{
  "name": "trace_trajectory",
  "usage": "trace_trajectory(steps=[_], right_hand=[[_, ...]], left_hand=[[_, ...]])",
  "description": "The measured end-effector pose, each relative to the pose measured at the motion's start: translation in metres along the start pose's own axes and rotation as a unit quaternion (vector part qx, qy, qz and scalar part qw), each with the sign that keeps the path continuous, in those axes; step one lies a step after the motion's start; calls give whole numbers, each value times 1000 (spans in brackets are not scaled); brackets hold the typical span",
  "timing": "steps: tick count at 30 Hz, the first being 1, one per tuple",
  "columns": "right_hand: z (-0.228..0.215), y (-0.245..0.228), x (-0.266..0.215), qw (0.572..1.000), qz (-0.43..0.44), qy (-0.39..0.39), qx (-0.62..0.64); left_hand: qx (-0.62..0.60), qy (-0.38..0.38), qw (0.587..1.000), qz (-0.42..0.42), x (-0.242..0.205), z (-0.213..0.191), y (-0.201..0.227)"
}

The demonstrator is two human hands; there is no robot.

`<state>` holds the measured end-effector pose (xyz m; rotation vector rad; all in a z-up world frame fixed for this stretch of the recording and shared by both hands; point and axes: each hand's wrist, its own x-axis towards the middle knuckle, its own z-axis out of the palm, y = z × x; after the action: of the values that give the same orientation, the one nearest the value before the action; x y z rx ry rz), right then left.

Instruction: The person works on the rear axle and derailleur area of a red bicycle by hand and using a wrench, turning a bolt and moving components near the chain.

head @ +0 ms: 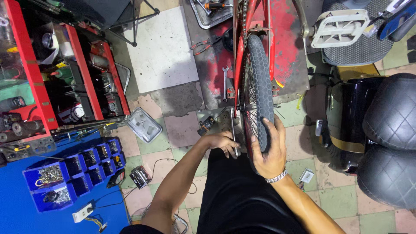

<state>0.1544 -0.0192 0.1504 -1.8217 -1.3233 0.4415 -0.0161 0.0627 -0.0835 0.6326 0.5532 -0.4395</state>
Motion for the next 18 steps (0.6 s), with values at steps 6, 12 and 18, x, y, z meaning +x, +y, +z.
trace_trajectory(steps=[6, 12, 18], right_hand=[[0, -1, -1, 1000, 0, 0, 3], [0, -3, 1, 1000, 1, 0, 6], [-1, -4, 1, 1000, -2, -3, 4]], left_hand=[[-146, -85, 985, 25, -28, 18, 27], [-231, -75, 970, 17, -32, 11, 28], [-243, -33, 969, 30, -38, 8, 17]])
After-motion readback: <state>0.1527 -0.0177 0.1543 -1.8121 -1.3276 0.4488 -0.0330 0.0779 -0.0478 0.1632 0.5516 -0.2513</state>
